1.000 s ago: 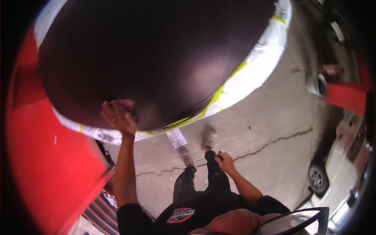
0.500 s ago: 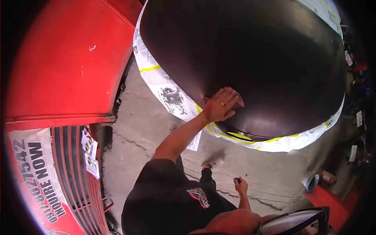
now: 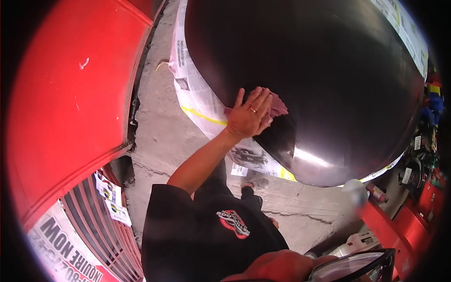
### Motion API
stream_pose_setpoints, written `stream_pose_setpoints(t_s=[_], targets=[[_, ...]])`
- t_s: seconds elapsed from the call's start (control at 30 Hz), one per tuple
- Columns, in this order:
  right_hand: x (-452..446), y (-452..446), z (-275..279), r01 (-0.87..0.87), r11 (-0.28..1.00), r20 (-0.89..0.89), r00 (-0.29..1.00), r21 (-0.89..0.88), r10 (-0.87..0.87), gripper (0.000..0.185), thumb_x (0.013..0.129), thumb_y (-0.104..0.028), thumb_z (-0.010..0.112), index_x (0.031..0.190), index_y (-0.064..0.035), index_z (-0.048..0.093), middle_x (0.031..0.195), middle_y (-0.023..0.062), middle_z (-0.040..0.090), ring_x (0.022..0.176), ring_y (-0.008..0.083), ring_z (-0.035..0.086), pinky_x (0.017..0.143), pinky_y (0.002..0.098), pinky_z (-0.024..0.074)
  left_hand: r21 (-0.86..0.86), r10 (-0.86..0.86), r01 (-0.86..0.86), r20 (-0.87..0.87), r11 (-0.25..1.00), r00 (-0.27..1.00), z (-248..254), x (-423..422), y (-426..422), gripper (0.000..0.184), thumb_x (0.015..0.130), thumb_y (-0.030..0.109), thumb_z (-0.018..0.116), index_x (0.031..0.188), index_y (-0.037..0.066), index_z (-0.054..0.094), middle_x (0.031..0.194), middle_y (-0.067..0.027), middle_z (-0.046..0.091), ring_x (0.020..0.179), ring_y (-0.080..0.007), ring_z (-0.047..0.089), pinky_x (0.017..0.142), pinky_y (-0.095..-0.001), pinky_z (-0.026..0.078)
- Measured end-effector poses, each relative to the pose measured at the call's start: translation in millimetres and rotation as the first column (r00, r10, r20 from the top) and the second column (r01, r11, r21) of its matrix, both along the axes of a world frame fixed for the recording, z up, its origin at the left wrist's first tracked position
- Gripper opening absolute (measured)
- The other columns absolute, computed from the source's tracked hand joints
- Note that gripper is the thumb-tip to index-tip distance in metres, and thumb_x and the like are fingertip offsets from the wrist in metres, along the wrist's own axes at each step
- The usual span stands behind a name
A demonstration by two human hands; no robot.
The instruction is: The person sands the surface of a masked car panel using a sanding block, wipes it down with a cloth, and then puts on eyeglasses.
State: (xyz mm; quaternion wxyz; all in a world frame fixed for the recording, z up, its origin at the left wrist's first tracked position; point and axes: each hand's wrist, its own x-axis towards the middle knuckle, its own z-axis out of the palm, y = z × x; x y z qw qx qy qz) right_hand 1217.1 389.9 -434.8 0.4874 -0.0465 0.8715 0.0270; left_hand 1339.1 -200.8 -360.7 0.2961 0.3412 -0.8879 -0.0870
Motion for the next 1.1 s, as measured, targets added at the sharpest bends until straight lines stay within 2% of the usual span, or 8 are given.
stream_pose_setpoints(t_s=[0.3,0.37,0.43,0.57,0.63,0.7,0.87,1.1], targets=[[72.3,-79.8,1.0,0.02,0.995,0.029,0.999,-0.099,-0.017,0.061,0.09,-0.055,0.068,0.117,-0.0006,0.074,0.113,0.0235,0.073,0.112,0.0359,0.07,0.096,0.0427,0.0534,-0.179,0.056,-0.073,-0.094,0.981,0.994,32.6,68.6,-182.5,0.053,0.102,0.03,0.049,0.146,0.001,0.05,0.155,-0.0192,0.046,0.147,-0.043,0.036,0.12,-0.0649,0.021],[94.7,-79.7,-12.3,0.127,0.973,-0.081,0.986,-0.192,-0.145,0.055,0.092,-0.05,0.067,0.117,-0.0007,0.074,0.117,0.0233,0.072,0.115,0.0352,0.068,0.098,0.0419,0.0521,-0.263,0.147,-0.167,-0.094,0.95,0.985,49.3,74.7,-219.9,0.042,0.107,0.021,0.045,0.145,0.003,0.051,0.147,-0.0236,0.051,0.141,-0.043,0.042,0.122,-0.05,0.027],[117.1,-104.2,4.8,0.219,0.937,-0.066,0.967,-0.272,-0.245,0.05,0.093,-0.044,0.068,0.118,-0.0011,0.073,0.119,0.0227,0.072,0.116,0.035,0.068,0.1,0.0418,0.0509,-0.253,0.072,-0.146,-0.279,0.956,0.958,18.1,79.2,-285.7,0.039,0.105,0.024,0.047,0.138,0.007,0.058,0.144,-0.0203,0.054,0.141,-0.0417,0.041,0.123,-0.0551,0.02],[187.2,-125.0,10.8,0.335,0.913,-0.048,0.934,-0.231,-0.354,0.047,0.092,-0.039,0.07,0.121,-0.0022,0.072,0.123,0.0202,0.071,0.118,0.0338,0.067,0.1,0.0422,0.0506,-0.203,0.158,-0.165,-0.05,0.965,0.986,53.7,67.5,-308.5,0.056,0.108,0.042,0.035,0.149,0.006,0.049,0.158,-0.0166,0.044,0.149,-0.0439,0.031,0.118,-0.0662,0.024],[240.0,-107.0,-33.5,0.269,0.912,-0.153,0.933,-0.31,-0.327,0.046,0.089,-0.041,0.076,0.115,-0.0035,0.074,0.097,0.0102,0.077,0.088,0.0173,0.071,0.08,0.033,0.0544,-0.167,0.195,-0.198,-0.035,0.966,0.98,52.8,64.2,-308.6,0.061,0.107,0.046,0.036,0.149,0.003,0.047,0.158,-0.0175,0.043,0.151,-0.0419,0.028,0.119,-0.0673,0.02],[270.2,-114.3,-38.8,0.287,0.937,0.047,0.958,-0.2,-0.283,0.048,0.09,-0.043,0.071,0.118,-0.0036,0.073,0.12,0.02,0.072,0.115,0.0345,0.068,0.097,0.0426,0.052,-0.147,0.216,-0.215,-0.01,0.965,0.976,52.8,62.5,-306.9,0.063,0.107,0.047,0.035,0.151,0.003,0.045,0.16,-0.0188,0.04,0.152,-0.0423,0.027,0.12,-0.0663,0.019],[295.0,-172.0,-6.7,0.422,0.881,0.105,0.907,-0.213,-0.409,0.049,0.09,-0.047,0.071,0.117,-0.0053,0.074,0.108,0.018,0.076,0.104,0.033,0.072,0.09,0.0428,0.0547,-0.207,0.128,-0.12,0.027,0.971,0.991,58.0,61.6,-306.2,0.063,0.107,0.045,0.036,0.153,0.003,0.043,0.161,-0.0213,0.037,0.153,-0.0427,0.024,0.12,-0.0657,0.019],[300.7,-208.7,-19.3,0.34,0.83,-0.319,0.805,-0.443,-0.5,0.036,0.091,-0.037,0.073,0.105,-0.003,0.076,0.081,0.0091,0.073,0.073,0.0162,0.066,0.068,0.0352,0.0516,-0.306,-0.227,0.241,0.082,0.921,0.971,74.2,61.2,-310.7,0.05,0.103,0.031,0.054,0.145,0.003,0.054,0.155,-0.02,0.046,0.145,-0.0433,0.04,0.119,-0.0605,0.03]])
